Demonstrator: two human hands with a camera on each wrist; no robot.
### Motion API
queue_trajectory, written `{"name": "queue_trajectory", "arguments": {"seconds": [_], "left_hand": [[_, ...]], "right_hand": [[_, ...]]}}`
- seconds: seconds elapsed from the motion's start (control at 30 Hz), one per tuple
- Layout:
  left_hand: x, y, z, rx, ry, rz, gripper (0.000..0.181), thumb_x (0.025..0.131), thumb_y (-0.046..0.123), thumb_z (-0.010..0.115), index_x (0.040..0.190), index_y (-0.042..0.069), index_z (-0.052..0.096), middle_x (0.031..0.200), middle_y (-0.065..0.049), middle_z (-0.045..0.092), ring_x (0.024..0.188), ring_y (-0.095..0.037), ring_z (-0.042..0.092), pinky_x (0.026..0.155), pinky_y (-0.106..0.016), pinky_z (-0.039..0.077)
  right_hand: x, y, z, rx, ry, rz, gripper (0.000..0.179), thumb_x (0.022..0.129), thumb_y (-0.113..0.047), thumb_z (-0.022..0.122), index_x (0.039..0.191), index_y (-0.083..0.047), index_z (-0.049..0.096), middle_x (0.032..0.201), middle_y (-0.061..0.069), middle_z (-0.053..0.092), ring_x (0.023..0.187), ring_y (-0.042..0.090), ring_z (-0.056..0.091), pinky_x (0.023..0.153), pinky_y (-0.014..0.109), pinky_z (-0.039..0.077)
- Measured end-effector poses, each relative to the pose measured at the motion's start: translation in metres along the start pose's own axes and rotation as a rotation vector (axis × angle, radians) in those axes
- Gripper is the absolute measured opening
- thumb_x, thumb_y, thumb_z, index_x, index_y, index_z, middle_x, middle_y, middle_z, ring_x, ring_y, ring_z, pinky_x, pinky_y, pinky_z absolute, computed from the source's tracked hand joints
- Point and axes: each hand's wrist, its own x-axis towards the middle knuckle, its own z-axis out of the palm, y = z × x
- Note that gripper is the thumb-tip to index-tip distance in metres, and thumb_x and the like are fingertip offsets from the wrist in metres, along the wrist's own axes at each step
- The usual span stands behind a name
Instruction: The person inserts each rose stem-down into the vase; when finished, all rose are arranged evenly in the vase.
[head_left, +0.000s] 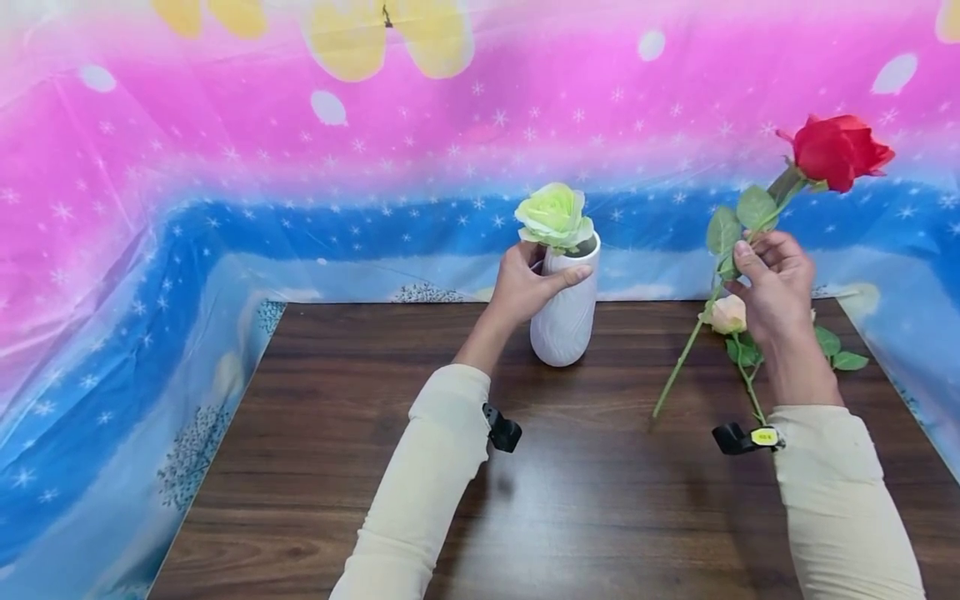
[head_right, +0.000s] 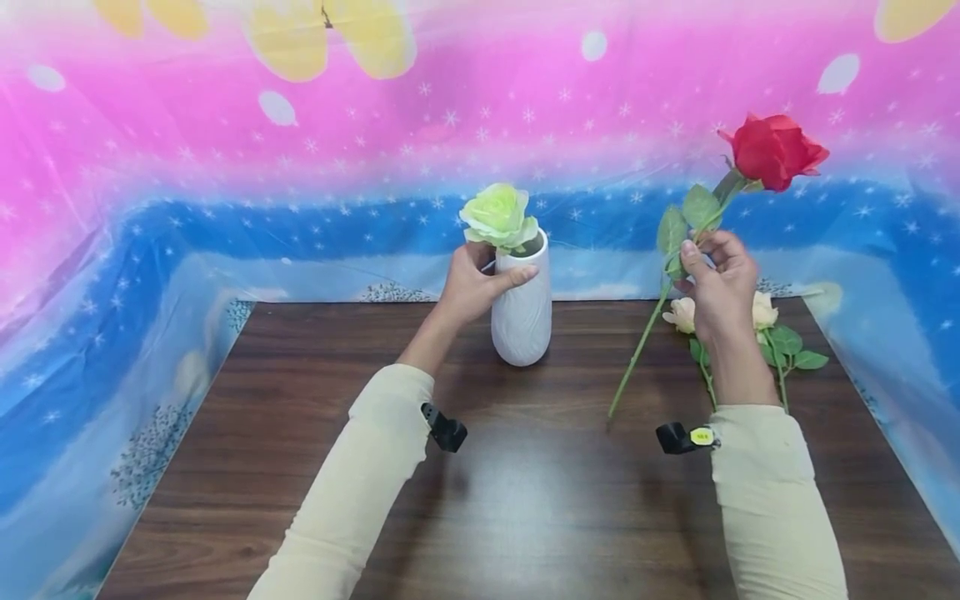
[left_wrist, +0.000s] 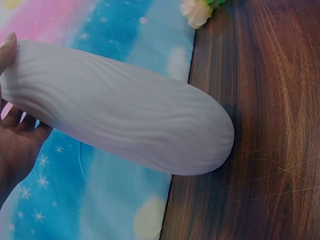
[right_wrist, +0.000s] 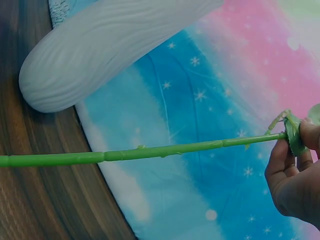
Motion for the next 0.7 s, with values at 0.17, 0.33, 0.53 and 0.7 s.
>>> {"name": "queue_trajectory", "arguments": {"seconds": [0.17,0.33,0.53,0.7], "left_hand": [[0.001,-0.001,0.0,-0.009,0.005,0.016,0.056,0.086,0.026,0.083,0.133,0.009,0.058,0.129,-0.012,0.068,0.123,-0.024,0.067,0.104,-0.038,0.056],[0.001,-0.002,0.001,-0.006,0.005,0.009,0.056,0.086,0.026,0.083,0.133,0.009,0.058,0.13,-0.012,0.067,0.123,-0.024,0.066,0.104,-0.038,0.056],[0.001,-0.003,0.002,-0.012,0.006,0.002,0.057,0.086,0.026,0.084,0.134,0.009,0.058,0.13,-0.011,0.067,0.123,-0.024,0.066,0.104,-0.038,0.056],[0.002,-0.003,0.002,-0.006,0.017,0.015,0.058,0.085,0.026,0.084,0.135,0.01,0.057,0.131,-0.011,0.067,0.124,-0.024,0.066,0.104,-0.04,0.056]], "right_hand": [[0.002,-0.006,0.007,0.061,0.026,-0.04,0.017,0.09,-0.008,0.074,0.088,-0.004,0.058,0.092,0.003,0.057,0.078,0.014,0.053,0.058,0.027,0.048],[0.005,-0.014,0.012,0.222,0.042,-0.025,0.014,0.088,-0.002,0.074,0.095,0.0,0.061,0.082,0.006,0.056,0.072,0.015,0.059,0.053,0.028,0.053],[0.008,-0.022,0.012,0.273,0.062,-0.017,0.013,0.091,-0.001,0.071,0.098,-0.001,0.06,0.088,0.007,0.057,0.076,0.018,0.063,0.056,0.031,0.053],[0.013,-0.03,0.013,0.303,0.068,-0.024,0.013,0.091,-0.002,0.07,0.099,0.001,0.061,0.095,0.009,0.061,0.076,0.02,0.066,0.056,0.032,0.056]]}}
